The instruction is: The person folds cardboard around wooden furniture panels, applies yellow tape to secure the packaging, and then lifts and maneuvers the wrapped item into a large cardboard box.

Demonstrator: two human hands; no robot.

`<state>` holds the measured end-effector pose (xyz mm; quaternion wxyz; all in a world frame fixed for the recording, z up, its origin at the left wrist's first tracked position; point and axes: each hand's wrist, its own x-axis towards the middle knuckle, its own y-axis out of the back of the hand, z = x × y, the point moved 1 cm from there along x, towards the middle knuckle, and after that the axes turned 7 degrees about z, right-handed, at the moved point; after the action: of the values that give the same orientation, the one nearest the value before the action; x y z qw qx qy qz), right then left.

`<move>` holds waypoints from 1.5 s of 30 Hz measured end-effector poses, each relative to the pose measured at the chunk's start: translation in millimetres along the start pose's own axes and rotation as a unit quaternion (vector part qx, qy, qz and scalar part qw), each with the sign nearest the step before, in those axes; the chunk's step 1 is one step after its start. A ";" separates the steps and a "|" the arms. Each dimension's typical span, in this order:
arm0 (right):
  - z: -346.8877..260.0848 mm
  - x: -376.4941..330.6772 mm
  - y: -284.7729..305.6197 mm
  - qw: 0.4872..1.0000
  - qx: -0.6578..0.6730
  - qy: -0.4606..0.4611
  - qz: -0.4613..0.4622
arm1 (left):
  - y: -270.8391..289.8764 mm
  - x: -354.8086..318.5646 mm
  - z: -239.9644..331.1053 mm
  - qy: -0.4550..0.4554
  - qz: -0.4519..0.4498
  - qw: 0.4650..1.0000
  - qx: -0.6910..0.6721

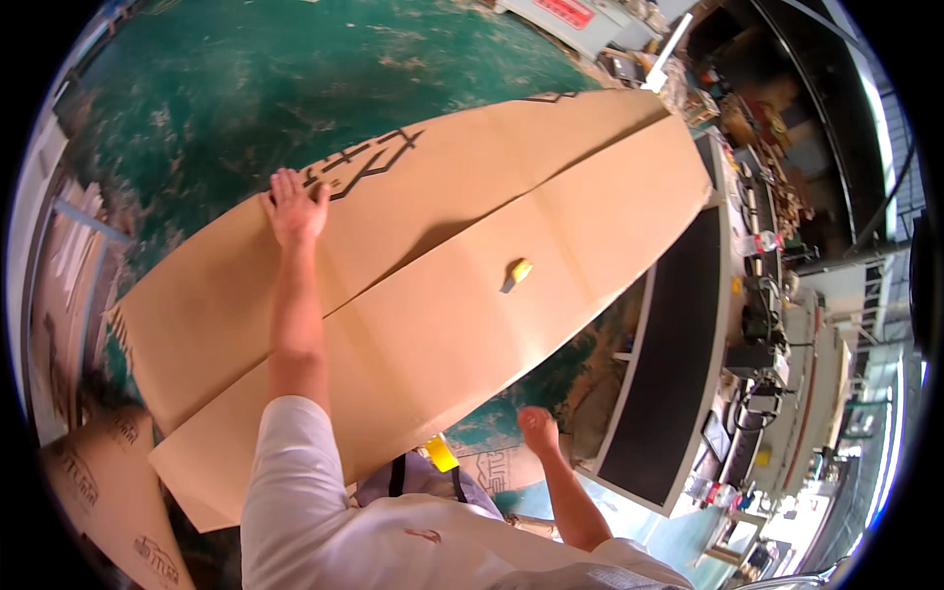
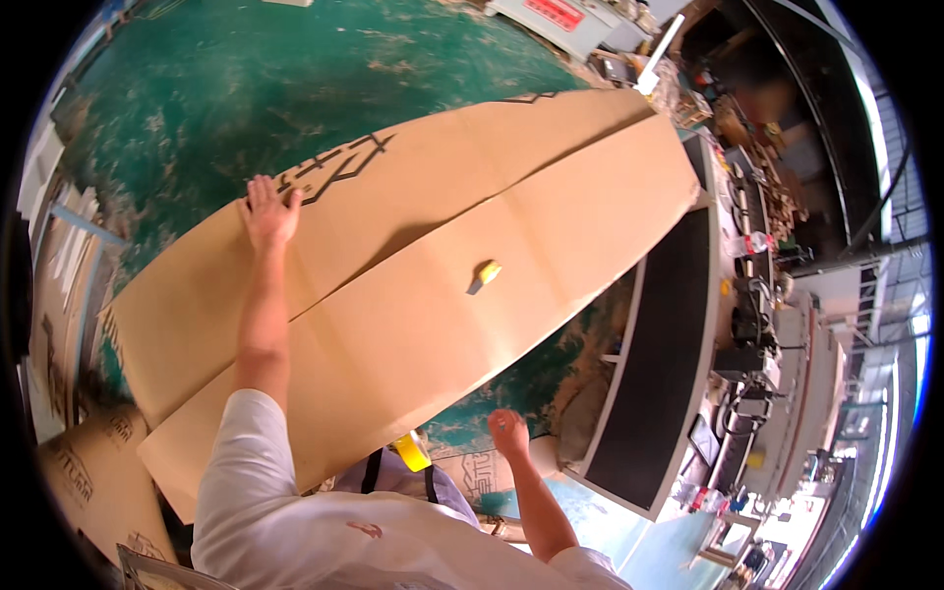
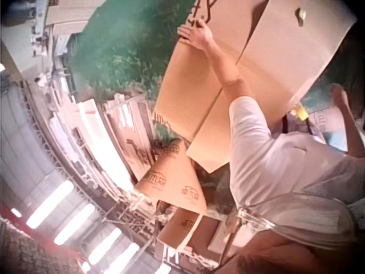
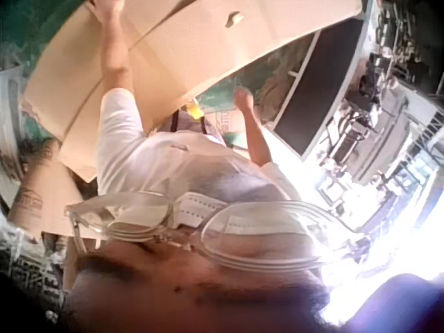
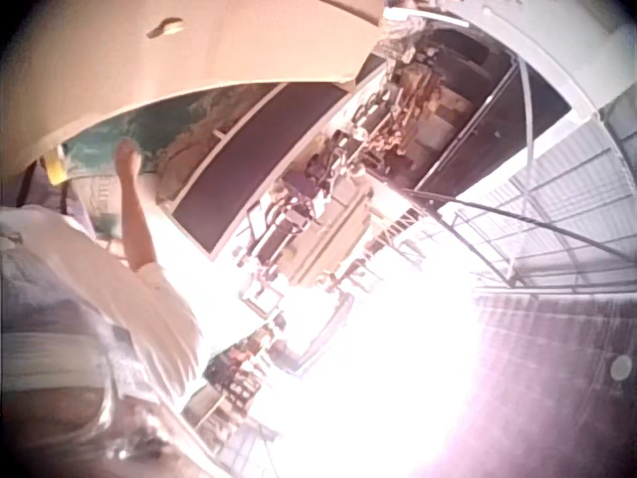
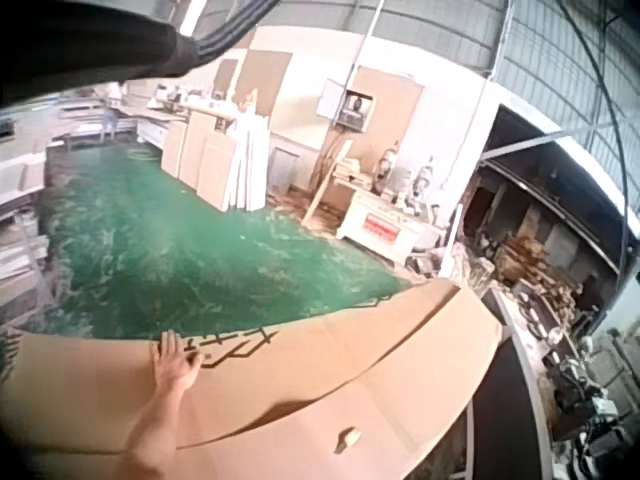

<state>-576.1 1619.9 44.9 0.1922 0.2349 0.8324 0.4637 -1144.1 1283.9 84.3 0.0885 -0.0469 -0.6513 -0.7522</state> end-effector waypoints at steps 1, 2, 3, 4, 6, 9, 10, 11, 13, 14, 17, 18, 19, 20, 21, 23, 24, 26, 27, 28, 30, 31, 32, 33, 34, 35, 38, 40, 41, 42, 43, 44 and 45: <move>-3.8 19.4 12.6 0.999 -0.030 0.007 0.032 | -4.2 9.1 0.4 -0.004 -0.008 1.000 0.012; -13.9 42.2 23.9 0.998 -0.018 0.024 0.050 | -3.1 17.2 -0.8 -0.008 -0.012 0.999 0.030; -30.2 71.8 30.6 0.997 0.003 0.047 0.066 | -8.3 14.5 -8.2 -0.029 0.029 0.998 0.046; -46.7 101.2 34.8 0.995 -0.003 0.077 0.067 | -16.2 -1.1 -19.2 -0.051 0.070 0.994 0.065; -81.0 150.3 40.8 0.986 -0.021 0.146 0.083 | -1.1 -57.8 -10.4 -0.088 0.029 0.995 0.041; -114.8 216.1 43.3 0.964 -0.084 0.230 0.099 | 38.4 -177.4 13.4 -0.143 -0.051 0.988 0.027; -116.4 241.0 33.3 0.950 -0.128 0.258 0.122 | 53.0 -221.5 17.2 -0.160 -0.080 0.984 0.017; -120.5 263.8 22.1 0.931 -0.167 0.292 0.141 | 64.4 -269.1 20.5 -0.153 -0.093 0.984 0.002; -136.7 296.5 8.1 0.875 -0.222 0.392 0.177 | 96.5 -363.0 28.3 -0.167 -0.132 0.977 -0.010; -138.5 314.7 1.4 0.933 -0.182 0.302 0.075 | 93.1 -414.6 27.9 -0.176 -0.126 0.976 -0.040; -123.1 339.1 -10.4 0.914 -0.159 0.371 0.048 | 91.1 -514.4 44.5 -0.061 -0.115 0.982 -0.138; -136.7 331.6 -11.4 0.914 -0.141 0.378 0.044 | 91.8 -544.2 49.8 0.020 -0.149 0.976 -0.159; -148.4 323.1 -4.6 0.914 -0.128 0.383 0.040 | 90.2 -571.1 57.3 0.101 -0.179 0.961 -0.187; -134.3 327.1 -3.5 0.914 -0.095 0.392 0.035 | 73.9 -585.9 57.7 0.149 -0.099 0.960 -0.215; -129.9 317.1 -6.0 0.914 -0.047 0.402 0.024 | 63.0 -592.1 59.3 0.185 -0.046 0.951 -0.244; -134.2 269.4 -5.7 0.906 0.041 0.421 -0.007 | 26.4 -596.5 68.3 0.336 -0.018 0.881 -0.334; -127.9 247.0 -5.6 0.900 0.033 0.434 -0.034 | -1.5 -587.5 66.1 0.372 0.010 0.854 -0.364; -127.3 203.9 -10.8 0.878 0.013 0.464 -0.115 | -16.2 -568.2 58.5 0.488 -0.046 0.801 -0.343; -120.2 178.0 -9.5 0.862 -0.008 0.475 -0.175 | -6.5 -561.6 55.9 0.506 -0.106 0.800 -0.304; -121.8 150.2 2.0 0.846 -0.026 0.483 -0.223 | 3.4 -558.1 53.9 0.515 -0.140 0.797 -0.282; -124.7 114.5 20.9 0.805 -0.069 0.525 -0.268 | 18.6 -548.5 60.8 0.522 -0.210 0.789 -0.246; -123.7 99.9 22.7 0.776 -0.091 0.561 -0.275 | 18.8 -548.0 63.6 0.520 -0.199 0.790 -0.258; -127.2 87.6 23.1 0.751 -0.038 0.622 -0.217 | 15.5 -549.0 62.2 0.519 -0.189 0.790 -0.266; -131.3 73.5 20.7 0.719 0.018 0.676 -0.161 | 10.9 -556.0 56.2 0.520 -0.180 0.790 -0.271; -141.8 52.4 18.2 0.671 0.084 0.729 -0.108 | -0.1 -571.3 39.5 0.549 -0.146 0.728 -0.384; -143.7 44.2 12.7 0.676 0.040 0.725 -0.127 | -2.8 -577.1 42.3 0.532 -0.108 0.734 -0.408; -148.2 28.2 -13.4 0.673 -0.074 0.717 -0.164 | 0.6 -592.3 41.4 0.490 -0.029 0.718 -0.494; -135.0 31.2 -52.9 0.661 -0.133 0.720 -0.161 | 22.7 -587.7 40.2 0.487 -0.055 0.719 -0.493; -131.6 27.1 -59.0 0.663 -0.134 0.722 -0.147 | 26.1 -589.0 37.0 0.486 -0.063 0.717 -0.496; -128.7 23.0 -64.8 0.664 -0.135 0.724 -0.132 | 30.8 -593.2 32.2 0.482 -0.067 0.724 -0.489; -126.1 20.0 -69.9 0.665 -0.137 0.725 -0.117 | 36.8 -599.8 24.9 0.476 -0.072 0.732 -0.481; -123.0 15.9 -71.7 0.682 -0.147 0.704 -0.130 | 38.4 -611.9 14.4 0.474 -0.075 0.738 -0.474; -125.7 10.6 -70.2 0.695 -0.152 0.689 -0.140 | 32.8 -630.8 -1.5 0.461 -0.079 0.770 -0.434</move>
<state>-667.3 1508.0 45.7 -0.3392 -0.3013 0.6736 0.5835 -519.5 1323.4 -1.3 0.2885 0.3241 -0.1377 -0.8904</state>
